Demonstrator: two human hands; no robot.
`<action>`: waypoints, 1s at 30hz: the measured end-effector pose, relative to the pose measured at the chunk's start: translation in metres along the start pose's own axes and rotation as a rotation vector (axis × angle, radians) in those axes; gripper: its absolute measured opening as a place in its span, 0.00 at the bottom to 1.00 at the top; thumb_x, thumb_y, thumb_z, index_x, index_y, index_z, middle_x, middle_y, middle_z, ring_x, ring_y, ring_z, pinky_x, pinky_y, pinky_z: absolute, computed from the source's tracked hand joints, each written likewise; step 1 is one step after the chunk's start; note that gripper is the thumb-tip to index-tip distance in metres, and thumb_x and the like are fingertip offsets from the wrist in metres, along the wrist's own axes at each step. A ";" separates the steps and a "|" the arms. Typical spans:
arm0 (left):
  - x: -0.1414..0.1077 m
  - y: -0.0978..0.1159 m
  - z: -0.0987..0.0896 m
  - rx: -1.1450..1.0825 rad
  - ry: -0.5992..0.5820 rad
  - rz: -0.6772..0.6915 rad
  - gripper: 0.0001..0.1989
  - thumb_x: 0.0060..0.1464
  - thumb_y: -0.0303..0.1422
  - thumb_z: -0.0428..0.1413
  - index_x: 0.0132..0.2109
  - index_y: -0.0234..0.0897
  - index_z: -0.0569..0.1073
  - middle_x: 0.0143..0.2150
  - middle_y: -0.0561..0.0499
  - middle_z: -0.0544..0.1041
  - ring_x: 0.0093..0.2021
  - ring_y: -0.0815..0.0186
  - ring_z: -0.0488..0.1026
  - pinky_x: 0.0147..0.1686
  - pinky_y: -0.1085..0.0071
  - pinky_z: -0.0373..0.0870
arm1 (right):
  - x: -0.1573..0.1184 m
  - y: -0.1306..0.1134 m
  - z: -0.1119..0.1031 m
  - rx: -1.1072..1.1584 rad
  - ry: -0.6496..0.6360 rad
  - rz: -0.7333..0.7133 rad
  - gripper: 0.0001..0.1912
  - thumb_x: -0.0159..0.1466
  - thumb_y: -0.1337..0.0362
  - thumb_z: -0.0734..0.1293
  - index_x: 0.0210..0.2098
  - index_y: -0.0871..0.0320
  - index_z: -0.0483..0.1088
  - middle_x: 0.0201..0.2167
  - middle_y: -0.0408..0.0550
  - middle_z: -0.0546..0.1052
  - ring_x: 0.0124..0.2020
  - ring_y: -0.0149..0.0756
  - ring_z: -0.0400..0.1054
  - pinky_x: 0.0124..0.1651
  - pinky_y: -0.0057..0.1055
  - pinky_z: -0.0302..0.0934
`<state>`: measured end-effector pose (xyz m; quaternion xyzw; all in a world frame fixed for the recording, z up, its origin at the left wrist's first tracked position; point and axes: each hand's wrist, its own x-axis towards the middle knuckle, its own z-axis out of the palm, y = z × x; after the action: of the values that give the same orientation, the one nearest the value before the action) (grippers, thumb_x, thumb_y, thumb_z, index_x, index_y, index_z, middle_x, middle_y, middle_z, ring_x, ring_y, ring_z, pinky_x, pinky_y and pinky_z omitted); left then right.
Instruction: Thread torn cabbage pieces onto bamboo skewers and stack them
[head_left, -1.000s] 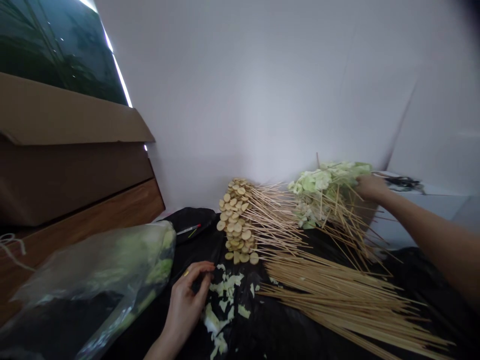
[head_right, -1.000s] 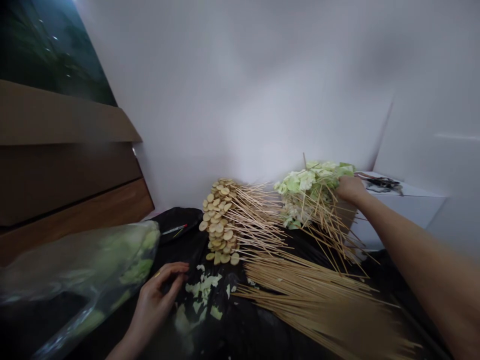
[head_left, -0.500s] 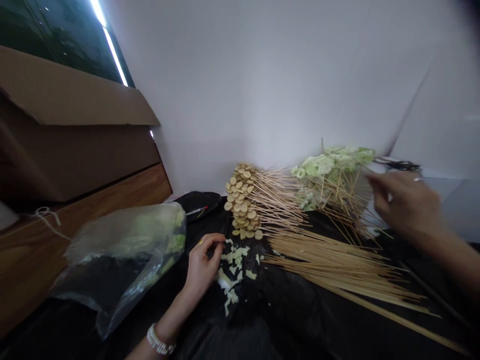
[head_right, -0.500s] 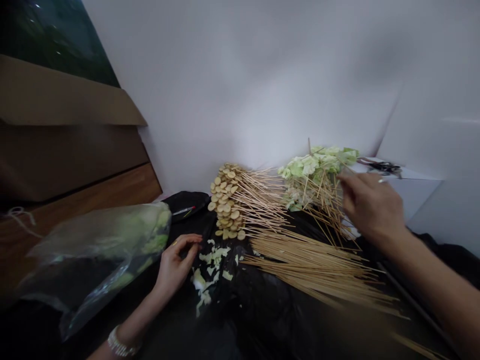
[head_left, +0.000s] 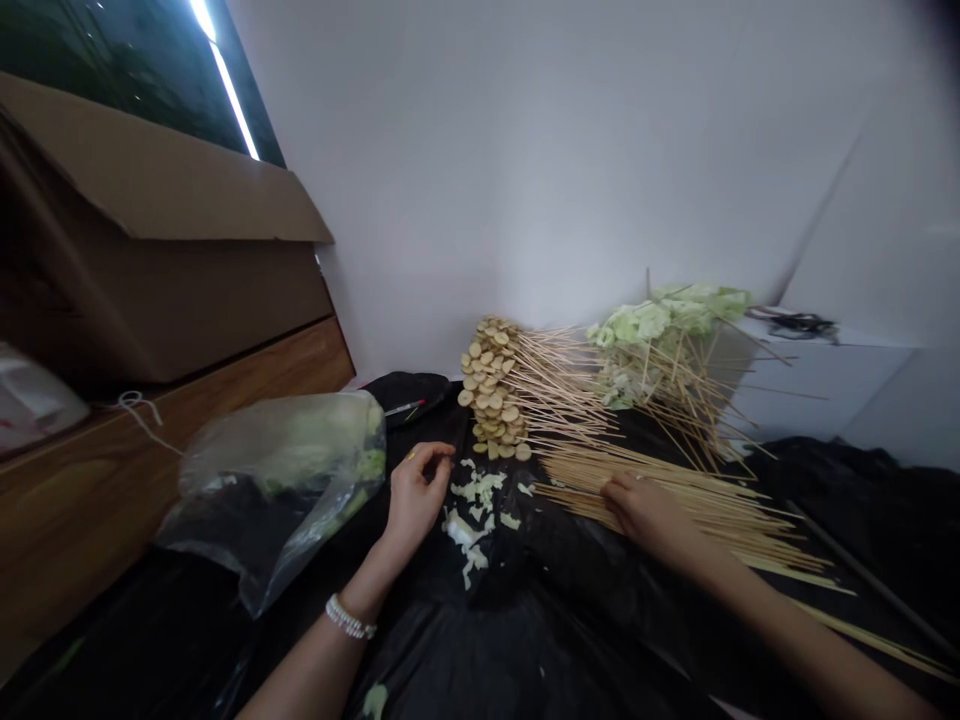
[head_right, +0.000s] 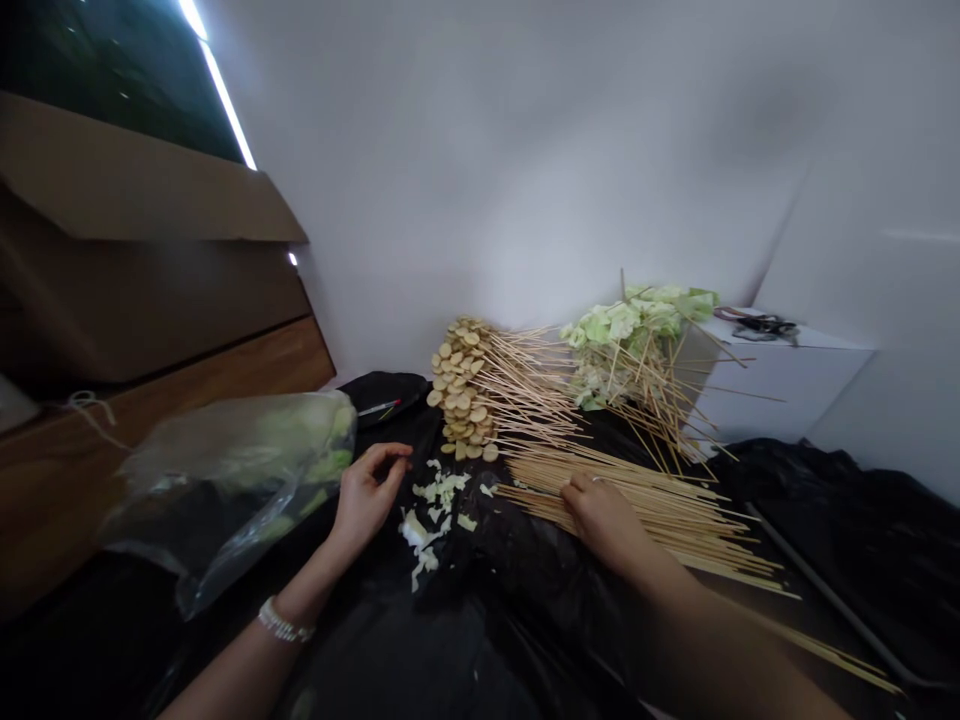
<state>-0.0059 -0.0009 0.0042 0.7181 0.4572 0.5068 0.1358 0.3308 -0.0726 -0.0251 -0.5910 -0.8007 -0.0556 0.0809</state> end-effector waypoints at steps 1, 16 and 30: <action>0.000 0.001 0.000 0.003 -0.001 0.000 0.08 0.54 0.28 0.52 0.39 0.37 0.75 0.35 0.50 0.77 0.32 0.66 0.74 0.34 0.71 0.69 | 0.002 0.002 0.000 0.015 -0.012 0.014 0.12 0.66 0.70 0.57 0.34 0.59 0.71 0.35 0.51 0.74 0.38 0.37 0.66 0.41 0.30 0.53; 0.000 0.000 -0.001 -0.013 -0.073 -0.042 0.10 0.56 0.30 0.51 0.41 0.36 0.76 0.37 0.48 0.78 0.32 0.67 0.74 0.34 0.72 0.69 | 0.012 -0.018 -0.021 -0.009 0.162 0.007 0.11 0.66 0.71 0.54 0.38 0.58 0.66 0.32 0.48 0.74 0.29 0.34 0.65 0.32 0.29 0.49; 0.007 0.005 -0.029 -0.208 -0.843 -0.070 0.19 0.41 0.36 0.66 0.43 0.37 0.79 0.40 0.48 0.80 0.39 0.63 0.74 0.39 0.72 0.68 | 0.036 -0.081 0.018 0.028 0.338 -0.103 0.14 0.68 0.70 0.55 0.44 0.57 0.70 0.35 0.49 0.75 0.31 0.34 0.68 0.32 0.28 0.55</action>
<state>-0.0277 -0.0061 0.0253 0.8287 0.3325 0.2077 0.3994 0.2418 -0.0593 -0.0349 -0.5302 -0.8057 -0.1469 0.2197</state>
